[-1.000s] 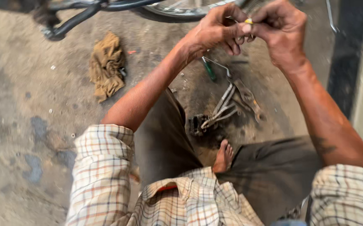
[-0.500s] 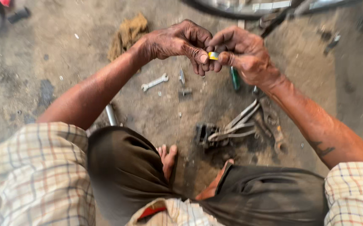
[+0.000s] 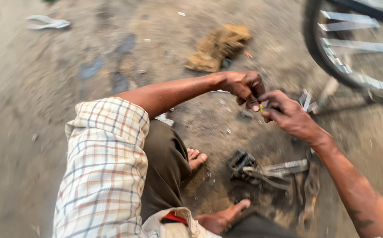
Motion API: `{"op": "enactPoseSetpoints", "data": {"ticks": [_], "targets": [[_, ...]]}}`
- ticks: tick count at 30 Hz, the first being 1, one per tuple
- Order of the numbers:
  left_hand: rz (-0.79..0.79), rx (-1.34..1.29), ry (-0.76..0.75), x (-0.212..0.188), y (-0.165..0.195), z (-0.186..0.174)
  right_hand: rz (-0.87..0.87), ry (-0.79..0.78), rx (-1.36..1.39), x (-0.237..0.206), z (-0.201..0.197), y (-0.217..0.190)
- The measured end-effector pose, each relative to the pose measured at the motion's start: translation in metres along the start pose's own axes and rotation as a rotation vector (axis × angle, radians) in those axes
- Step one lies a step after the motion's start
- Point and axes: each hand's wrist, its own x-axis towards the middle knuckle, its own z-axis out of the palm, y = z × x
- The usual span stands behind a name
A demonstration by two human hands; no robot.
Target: The person is repairing a bicycle by adjusting the rear wheel area. They use a screwdriver to loosen a bolt, then a hammer to tap a small metal part on the ground. After retrieving a bolt from a container, they reattach and tighten the part on the bicycle frame.
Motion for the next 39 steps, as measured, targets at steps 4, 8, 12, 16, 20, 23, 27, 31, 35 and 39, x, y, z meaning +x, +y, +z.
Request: {"op": "enactPoseSetpoints", "data": {"ticks": [4, 8, 12, 16, 20, 23, 27, 31, 35, 39], "targets": [[0.051, -0.048, 0.195, -0.069, -0.003, -0.023, 0.056, -0.077, 0.13, 0.04, 0.011, -0.023], [-0.064, 0.119, 0.319, -0.12, -0.014, -0.016, -0.068, -0.082, -0.075, 0.081, 0.045, -0.038], [-0.247, 0.301, 0.658, -0.188, -0.039, -0.02, -0.294, -0.077, -0.227, 0.151, 0.091, -0.06], [-0.244, 0.371, 0.966, -0.236, -0.09, -0.026, -0.382, -0.052, -0.572, 0.23, 0.142, -0.077], [-0.271, -0.052, 1.29, -0.267, -0.156, -0.024, -0.583, 0.245, -0.774, 0.26, 0.184, -0.07], [-0.215, -0.417, 1.372, -0.277, -0.199, -0.015, -0.46, -0.132, -0.813, 0.238, 0.226, -0.053], [-0.134, -0.608, 1.453, -0.254, -0.237, -0.004, -1.063, 0.023, -1.07, 0.217, 0.253, -0.038], [-0.384, -0.184, 1.514, -0.232, -0.255, -0.006, -0.709, -0.462, -1.295, 0.198, 0.244, -0.023], [-0.476, 0.331, 1.618, -0.229, -0.264, -0.004, -0.582, -0.236, -1.092, 0.159, 0.263, -0.003], [-0.544, 0.384, 1.714, -0.234, -0.266, -0.007, -0.026, -0.389, -0.601, 0.137, 0.274, 0.009]]}}
